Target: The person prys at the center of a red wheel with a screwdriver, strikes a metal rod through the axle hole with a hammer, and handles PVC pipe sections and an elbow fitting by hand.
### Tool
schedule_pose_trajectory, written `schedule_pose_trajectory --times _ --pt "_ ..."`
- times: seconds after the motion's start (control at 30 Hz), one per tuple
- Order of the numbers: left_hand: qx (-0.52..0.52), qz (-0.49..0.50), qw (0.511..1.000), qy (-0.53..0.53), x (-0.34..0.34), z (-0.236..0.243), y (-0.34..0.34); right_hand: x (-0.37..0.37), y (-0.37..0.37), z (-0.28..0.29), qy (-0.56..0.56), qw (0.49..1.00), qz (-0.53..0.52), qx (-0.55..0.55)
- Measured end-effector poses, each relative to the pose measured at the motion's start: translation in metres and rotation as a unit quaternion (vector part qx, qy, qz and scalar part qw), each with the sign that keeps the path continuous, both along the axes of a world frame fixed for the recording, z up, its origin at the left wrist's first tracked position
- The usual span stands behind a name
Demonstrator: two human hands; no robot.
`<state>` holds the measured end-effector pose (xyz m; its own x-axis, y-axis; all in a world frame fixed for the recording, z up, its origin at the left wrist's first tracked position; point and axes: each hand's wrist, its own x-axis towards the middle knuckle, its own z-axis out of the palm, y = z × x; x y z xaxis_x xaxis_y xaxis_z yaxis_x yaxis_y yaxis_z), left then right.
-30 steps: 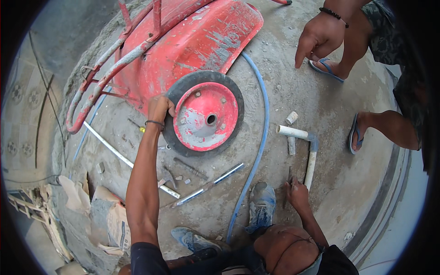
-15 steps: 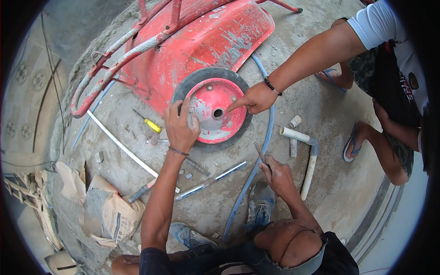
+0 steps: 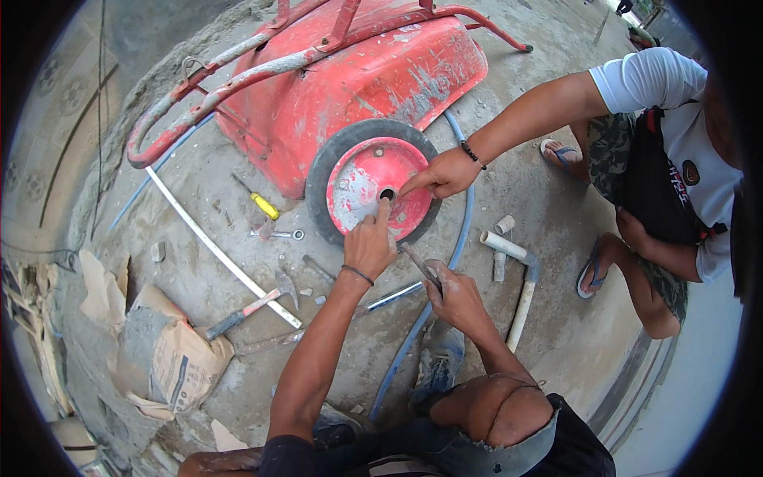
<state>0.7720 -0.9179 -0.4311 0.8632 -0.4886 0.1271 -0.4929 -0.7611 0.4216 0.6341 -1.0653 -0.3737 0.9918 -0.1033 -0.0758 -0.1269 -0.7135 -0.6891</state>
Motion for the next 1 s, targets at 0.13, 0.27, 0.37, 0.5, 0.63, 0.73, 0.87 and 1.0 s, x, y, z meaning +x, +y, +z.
schedule_pose_trajectory --times 0.13,0.27,0.37,0.5,0.63,0.73,0.87,1.0 --pt "-0.102 0.027 0.994 -0.029 -0.009 -0.008 0.025 -0.002 0.004 -0.003 0.019 1.0 -0.003 0.002" --pt "-0.126 0.02 0.992 -0.019 -0.017 -0.014 0.035 -0.002 0.004 -0.012 0.002 1.0 -0.03 -0.003" --pt "-0.088 0.013 0.996 -0.019 -0.017 -0.012 0.03 -0.001 0.011 -0.014 -0.007 0.999 -0.033 0.003" --pt "-0.065 0.011 0.998 -0.008 -0.014 -0.004 0.016 -0.004 0.013 -0.018 -0.029 0.999 -0.041 0.018" --pt "-0.167 0.033 0.985 0.04 -0.016 -0.002 0.011 -0.01 0.008 -0.021 -0.009 0.999 -0.049 0.023" --pt "-0.248 0.082 0.957 0.127 -0.02 -0.007 0.016 -0.013 0.006 -0.026 0.025 0.997 -0.064 0.032" --pt "-0.262 0.112 0.938 0.199 -0.029 -0.014 0.02 -0.018 0.007 -0.035 0.026 0.995 -0.085 0.037" --pt "-0.254 0.1 0.945 0.181 -0.032 -0.017 0.022 -0.018 0.013 -0.032 0.032 0.993 -0.1 0.062"
